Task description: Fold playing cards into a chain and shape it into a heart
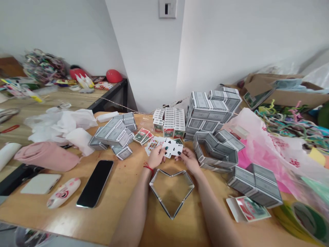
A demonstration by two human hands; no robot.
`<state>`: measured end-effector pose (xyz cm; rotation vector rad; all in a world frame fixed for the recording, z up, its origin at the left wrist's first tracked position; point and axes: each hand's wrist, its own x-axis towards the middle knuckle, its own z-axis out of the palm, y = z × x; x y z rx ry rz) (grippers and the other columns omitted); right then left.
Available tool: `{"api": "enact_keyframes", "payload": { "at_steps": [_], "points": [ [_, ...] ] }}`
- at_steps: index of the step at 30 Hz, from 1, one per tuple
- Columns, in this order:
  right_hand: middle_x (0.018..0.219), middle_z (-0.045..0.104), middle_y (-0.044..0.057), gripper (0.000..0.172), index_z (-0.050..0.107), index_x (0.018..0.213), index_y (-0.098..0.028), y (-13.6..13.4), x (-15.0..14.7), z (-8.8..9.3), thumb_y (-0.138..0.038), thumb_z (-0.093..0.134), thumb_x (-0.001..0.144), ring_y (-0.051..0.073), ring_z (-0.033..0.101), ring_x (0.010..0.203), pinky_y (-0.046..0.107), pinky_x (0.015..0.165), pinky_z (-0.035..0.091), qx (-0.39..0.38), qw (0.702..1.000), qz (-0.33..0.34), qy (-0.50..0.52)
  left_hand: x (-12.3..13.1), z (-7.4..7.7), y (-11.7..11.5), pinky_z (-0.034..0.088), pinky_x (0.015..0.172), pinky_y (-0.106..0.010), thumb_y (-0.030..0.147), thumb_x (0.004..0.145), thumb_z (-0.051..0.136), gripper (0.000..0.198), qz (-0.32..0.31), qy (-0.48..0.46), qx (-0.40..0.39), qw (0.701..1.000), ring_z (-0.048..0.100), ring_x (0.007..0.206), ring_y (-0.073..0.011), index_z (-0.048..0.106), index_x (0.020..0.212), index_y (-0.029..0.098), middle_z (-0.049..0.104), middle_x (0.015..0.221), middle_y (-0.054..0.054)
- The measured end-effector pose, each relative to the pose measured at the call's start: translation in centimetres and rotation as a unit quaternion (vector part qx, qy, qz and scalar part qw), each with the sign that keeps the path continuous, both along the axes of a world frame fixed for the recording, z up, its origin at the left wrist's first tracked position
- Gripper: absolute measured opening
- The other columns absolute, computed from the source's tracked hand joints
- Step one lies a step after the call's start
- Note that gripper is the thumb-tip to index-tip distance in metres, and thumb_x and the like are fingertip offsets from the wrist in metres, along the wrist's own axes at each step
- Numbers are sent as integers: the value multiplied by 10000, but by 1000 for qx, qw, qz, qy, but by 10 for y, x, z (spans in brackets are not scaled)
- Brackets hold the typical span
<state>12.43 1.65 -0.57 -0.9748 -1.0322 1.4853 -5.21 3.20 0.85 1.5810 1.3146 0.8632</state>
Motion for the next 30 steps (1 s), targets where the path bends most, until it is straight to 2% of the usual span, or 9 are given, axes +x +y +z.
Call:
{"api": "enact_keyframes", "payload": {
  "at_steps": [4, 8, 13, 15, 17, 20, 23, 30],
  "points": [
    [726, 640, 12, 312, 501, 856, -201, 3, -4, 3, -394, 626, 644, 144, 600, 593, 320, 620, 481, -3, 1000, 29, -1, 3, 1, 1, 310, 375, -197, 453, 778, 408, 294, -18, -1, -4, 1000, 431, 349, -88, 486, 778, 169, 521, 441, 31],
    [674, 638, 10, 296, 540, 862, -191, 5, -6, 4, -392, 610, 656, 130, 574, 544, 272, 531, 464, 6, 999, 32, -32, 8, 4, 1, 332, 388, -205, 444, 740, 473, 310, -16, 20, -8, 1000, 462, 383, -100, 500, 859, 159, 548, 493, 20],
    [517, 573, -29, 239, 556, 781, -173, 6, -4, 2, -378, 601, 668, 94, 500, 448, 227, 464, 409, 20, 998, 28, -46, 8, 3, 2, 413, 573, -219, 403, 643, 604, 361, 9, 35, 66, 997, 555, 692, -141, 539, 900, 158, 618, 808, -40],
    [501, 558, -36, 243, 556, 776, -170, 6, -3, 1, -383, 600, 669, 91, 492, 443, 223, 465, 399, 14, 998, 32, -48, 5, 1, 5, 406, 575, -213, 406, 699, 539, 283, 4, -9, 61, 998, 534, 678, -125, 540, 823, 152, 597, 770, -26],
    [509, 564, -31, 256, 555, 775, -167, 5, -2, 0, -395, 598, 667, 95, 498, 448, 224, 464, 392, 6, 998, 35, -52, 1, -1, 8, 382, 519, -201, 409, 753, 457, 270, 3, -57, 34, 998, 485, 573, -95, 510, 714, 147, 540, 646, 4],
    [510, 573, -22, 269, 555, 767, -161, 4, -1, -1, -406, 598, 664, 100, 503, 449, 223, 457, 383, 0, 998, 39, -58, -4, -1, 12, 332, 461, -190, 400, 736, 480, 273, -15, -85, 0, 996, 406, 476, -70, 463, 626, 150, 443, 532, 42],
    [496, 562, -22, 283, 559, 766, -157, 4, -1, -2, -422, 585, 669, 91, 474, 426, 214, 435, 358, 0, 997, 34, -69, -6, 1, 14, 300, 450, -187, 395, 709, 517, 293, -40, -78, -8, 996, 385, 459, -65, 436, 572, 149, 407, 497, 50],
    [462, 498, -41, 312, 531, 712, -165, 2, 1, -1, -477, 533, 699, 81, 411, 406, 211, 419, 327, 16, 991, 29, -126, -7, 2, 16, 247, 465, -187, 429, 690, 540, 352, -52, -34, 18, 998, 337, 479, -58, 423, 534, 136, 388, 495, 49]
  ]
}}
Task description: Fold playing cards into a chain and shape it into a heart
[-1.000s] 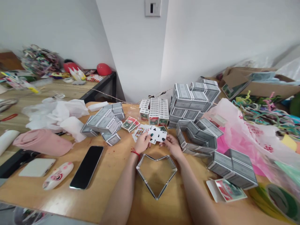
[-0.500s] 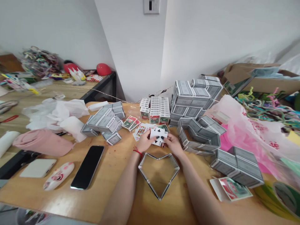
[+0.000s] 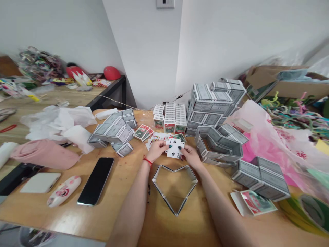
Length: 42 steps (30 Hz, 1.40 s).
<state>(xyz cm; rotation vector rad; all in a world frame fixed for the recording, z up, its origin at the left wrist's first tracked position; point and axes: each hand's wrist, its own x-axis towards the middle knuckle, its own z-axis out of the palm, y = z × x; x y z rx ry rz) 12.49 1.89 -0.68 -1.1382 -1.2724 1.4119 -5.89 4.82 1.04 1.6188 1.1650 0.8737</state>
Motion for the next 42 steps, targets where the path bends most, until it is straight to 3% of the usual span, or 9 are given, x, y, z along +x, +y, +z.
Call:
{"api": "enact_keyframes", "payload": {
  "at_steps": [10, 22, 36, 42],
  "points": [
    [428, 370, -75, 334, 468, 697, -177, -4, -1, 7, -508, 463, 739, 57, 304, 381, 197, 396, 237, 17, 999, 25, -36, -1, -3, 3, 226, 460, -186, 435, 642, 596, 366, -14, -19, -32, 999, 322, 475, -53, 436, 531, 125, 385, 501, 51],
    [450, 327, -82, 343, 407, 666, -189, -5, -2, 12, -519, 422, 759, 56, 281, 389, 194, 394, 213, 23, 998, 28, -49, -6, -6, 6, 234, 452, -189, 454, 660, 573, 374, -30, -8, -33, 999, 351, 455, -54, 451, 530, 125, 411, 476, 47],
    [483, 379, -66, 385, 507, 771, -162, 1, -1, -3, -540, 489, 703, 63, 300, 411, 195, 393, 223, -3, 998, 16, -61, -7, -7, 5, 257, 466, -189, 431, 662, 573, 347, -30, -6, -28, 999, 364, 468, -57, 471, 535, 125, 437, 488, 44],
    [470, 392, -62, 385, 512, 758, -153, 1, -2, 0, -533, 499, 696, 61, 312, 407, 191, 390, 217, -4, 998, 10, -56, -7, -3, 4, 257, 464, -191, 434, 646, 586, 358, -32, -13, -38, 999, 363, 465, -57, 473, 513, 121, 438, 479, 43]
  ]
}}
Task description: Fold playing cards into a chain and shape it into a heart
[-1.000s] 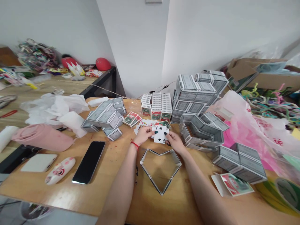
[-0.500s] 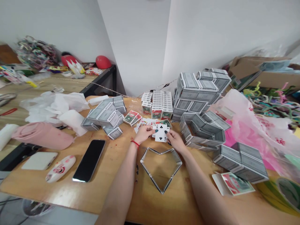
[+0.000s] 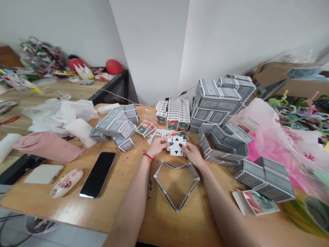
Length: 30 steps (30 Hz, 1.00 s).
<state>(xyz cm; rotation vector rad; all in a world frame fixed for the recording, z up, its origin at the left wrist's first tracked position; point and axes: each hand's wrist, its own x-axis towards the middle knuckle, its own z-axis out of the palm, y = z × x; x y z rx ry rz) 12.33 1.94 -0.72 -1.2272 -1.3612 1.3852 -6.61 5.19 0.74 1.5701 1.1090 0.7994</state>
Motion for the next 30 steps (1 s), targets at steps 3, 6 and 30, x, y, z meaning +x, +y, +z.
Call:
{"api": "enact_keyframes", "payload": {
  "at_steps": [3, 6, 30],
  "points": [
    [471, 394, -64, 377, 515, 763, -153, -1, -1, 2, -524, 506, 692, 58, 307, 406, 190, 391, 213, -3, 1000, 2, 9, 1, 0, 0, 252, 458, -190, 422, 640, 594, 345, 1, -10, -10, 1000, 364, 459, -57, 477, 520, 121, 439, 475, 44],
    [478, 397, -64, 374, 521, 769, -156, -1, -1, 3, -520, 514, 687, 58, 304, 408, 191, 391, 212, -8, 1000, 0, 12, 2, 1, 0, 253, 459, -191, 416, 645, 589, 342, 4, -15, -11, 1000, 366, 456, -58, 473, 514, 123, 438, 467, 44],
    [690, 610, 16, 324, 571, 819, -148, -4, -1, 6, -423, 591, 648, 103, 494, 535, 218, 474, 383, -12, 998, -52, 29, 9, 7, -4, 233, 447, -186, 416, 632, 602, 365, -1, -28, -6, 1000, 339, 458, -47, 448, 488, 119, 400, 459, 48]
  ]
}}
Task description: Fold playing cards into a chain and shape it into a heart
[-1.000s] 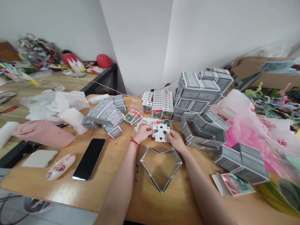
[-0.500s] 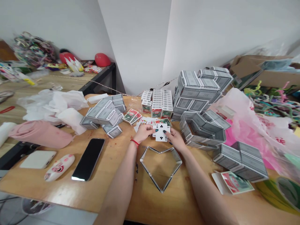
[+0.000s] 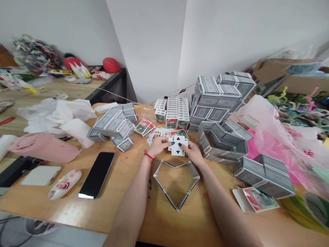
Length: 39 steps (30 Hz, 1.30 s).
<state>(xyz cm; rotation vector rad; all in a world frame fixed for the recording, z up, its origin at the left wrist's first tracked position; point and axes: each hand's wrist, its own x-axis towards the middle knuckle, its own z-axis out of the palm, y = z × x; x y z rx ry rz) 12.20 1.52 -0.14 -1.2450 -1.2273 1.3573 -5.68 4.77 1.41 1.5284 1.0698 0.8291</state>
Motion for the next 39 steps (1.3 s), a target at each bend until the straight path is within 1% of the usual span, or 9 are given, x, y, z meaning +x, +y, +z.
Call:
{"api": "enact_keyframes", "payload": {
  "at_steps": [3, 6, 12, 16, 19, 22, 26, 31, 39],
  "points": [
    [782, 640, 46, 329, 587, 836, -152, 0, 0, 1, -397, 623, 620, 144, 550, 632, 261, 554, 440, 3, 1000, -10, -1, 0, 0, 0, 245, 448, -186, 414, 624, 612, 356, -4, -4, -8, 1000, 358, 457, -49, 462, 495, 118, 422, 463, 43],
    [820, 651, 57, 345, 596, 851, -151, 1, 1, 1, -391, 636, 607, 169, 573, 687, 294, 612, 461, -5, 1000, -4, 14, 1, -1, 0, 244, 445, -186, 411, 622, 613, 353, -2, -5, -16, 1000, 356, 448, -47, 467, 493, 116, 429, 460, 43],
    [835, 656, 61, 365, 605, 861, -141, 3, 2, -3, -386, 652, 594, 165, 583, 683, 289, 607, 461, -25, 999, -4, 48, 1, -1, 0, 255, 459, -189, 381, 628, 617, 322, 0, -26, -21, 999, 362, 460, -50, 491, 507, 110, 429, 460, 40],
    [816, 660, 49, 379, 606, 864, -146, 4, 2, -6, -368, 681, 566, 147, 584, 644, 275, 587, 457, -48, 993, -21, 101, -1, -3, -1, 326, 513, -206, 400, 683, 563, 307, -17, -118, -83, 989, 432, 516, -72, 553, 599, 105, 512, 549, 2],
    [803, 662, 49, 404, 609, 864, -144, 4, 2, -5, -372, 697, 542, 148, 588, 628, 280, 578, 462, -54, 990, -31, 123, -2, -5, -1, 369, 566, -225, 393, 646, 609, 299, -35, -167, -137, 976, 473, 570, -91, 597, 671, 95, 559, 615, -25],
    [817, 663, 58, 420, 609, 874, -142, 3, 2, -3, -379, 699, 539, 159, 593, 640, 292, 584, 470, -57, 990, -25, 127, -2, -6, -1, 383, 587, -231, 379, 591, 664, 318, -39, -185, -170, 967, 484, 591, -96, 628, 715, 89, 576, 633, -31],
    [825, 664, 60, 412, 609, 876, -148, 2, 1, -3, -379, 695, 546, 161, 595, 644, 289, 578, 471, -52, 991, -26, 120, -2, -7, 0, 382, 594, -230, 373, 576, 682, 303, -45, -191, -182, 963, 489, 587, -92, 642, 679, 91, 582, 619, -27],
    [819, 664, 61, 389, 609, 854, -147, 3, 2, -4, -382, 689, 554, 154, 588, 621, 277, 556, 461, -42, 993, -26, 108, -3, -11, 2, 359, 564, -214, 363, 589, 680, 296, -54, -174, -166, 969, 486, 569, -81, 655, 702, 90, 589, 628, -28],
    [699, 657, 41, 339, 612, 753, -141, 2, 0, 0, -397, 685, 543, 147, 571, 576, 270, 527, 450, -26, 997, -45, 59, 0, -10, 2, 357, 537, -208, 362, 600, 672, 331, -57, -134, -147, 978, 483, 539, -80, 652, 779, 85, 593, 631, -31]
  ]
}}
